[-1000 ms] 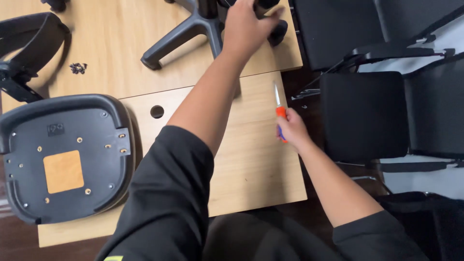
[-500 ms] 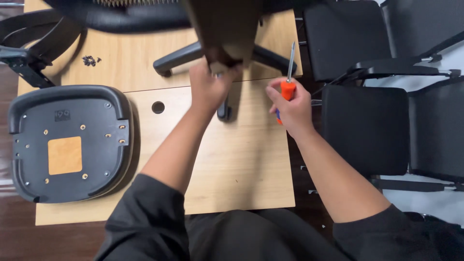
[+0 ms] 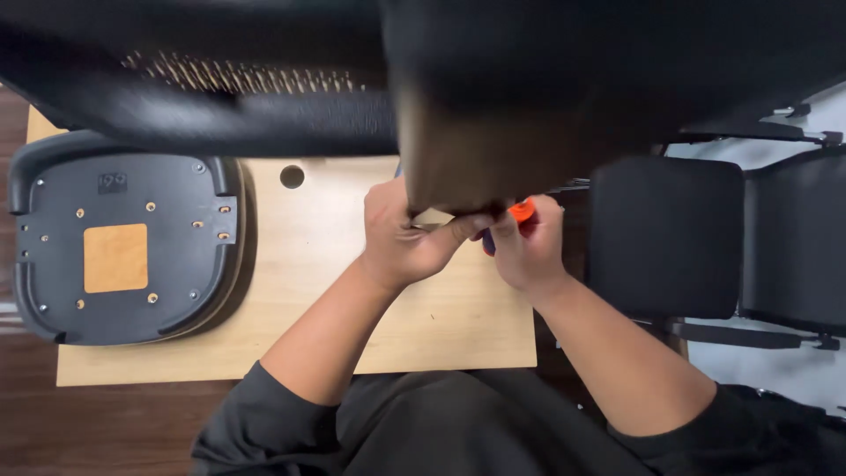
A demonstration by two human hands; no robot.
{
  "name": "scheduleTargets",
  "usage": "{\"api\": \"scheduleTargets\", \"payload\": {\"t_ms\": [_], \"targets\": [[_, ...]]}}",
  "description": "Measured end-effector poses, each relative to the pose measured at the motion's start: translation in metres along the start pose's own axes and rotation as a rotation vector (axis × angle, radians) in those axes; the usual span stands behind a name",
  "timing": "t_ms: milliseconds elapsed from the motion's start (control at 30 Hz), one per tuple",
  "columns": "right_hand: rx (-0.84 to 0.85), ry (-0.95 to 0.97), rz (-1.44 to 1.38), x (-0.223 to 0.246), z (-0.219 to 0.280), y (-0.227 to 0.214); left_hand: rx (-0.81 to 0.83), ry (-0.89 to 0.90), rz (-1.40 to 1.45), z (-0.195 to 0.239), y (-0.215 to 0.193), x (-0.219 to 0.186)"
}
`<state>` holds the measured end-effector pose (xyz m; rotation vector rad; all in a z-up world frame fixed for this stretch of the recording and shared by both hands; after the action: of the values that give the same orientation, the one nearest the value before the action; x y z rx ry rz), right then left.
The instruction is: The person assembles an office chair on a wooden table using a screwdriver. They unscrew and remove the seat plate from the seat cushion, position the base and gas cylinder, then align the mounting bracket and tighten screws by hand and with the screwdriver.
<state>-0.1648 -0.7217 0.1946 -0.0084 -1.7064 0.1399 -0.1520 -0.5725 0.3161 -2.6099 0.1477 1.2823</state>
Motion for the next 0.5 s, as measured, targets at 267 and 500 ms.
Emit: {"api": "scheduleTargets", "payload": {"t_ms": [267, 500], "targets": [[-0.168, -0.285, 0.045, 0.124, 0.005, -0.003, -0.079, -0.078, 0.127, -0.035, -0.005, -0.05], [-0.305, -0.376, 0.3, 0.201, -0.009, -0.016, -0.171, -0.121, 0.317, -0.073, -0.013, -0.069]]}}
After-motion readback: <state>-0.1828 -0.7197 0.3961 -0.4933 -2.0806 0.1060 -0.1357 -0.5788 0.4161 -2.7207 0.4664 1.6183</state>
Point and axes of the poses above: each hand's wrist, its own z-axis away from the middle knuckle, its own y-axis out of the palm, x = y × z, the point moved 10 cm from there along -z, towards the middle knuckle, and after that the axes turned 5 degrees about z, right-handed, at the moved point
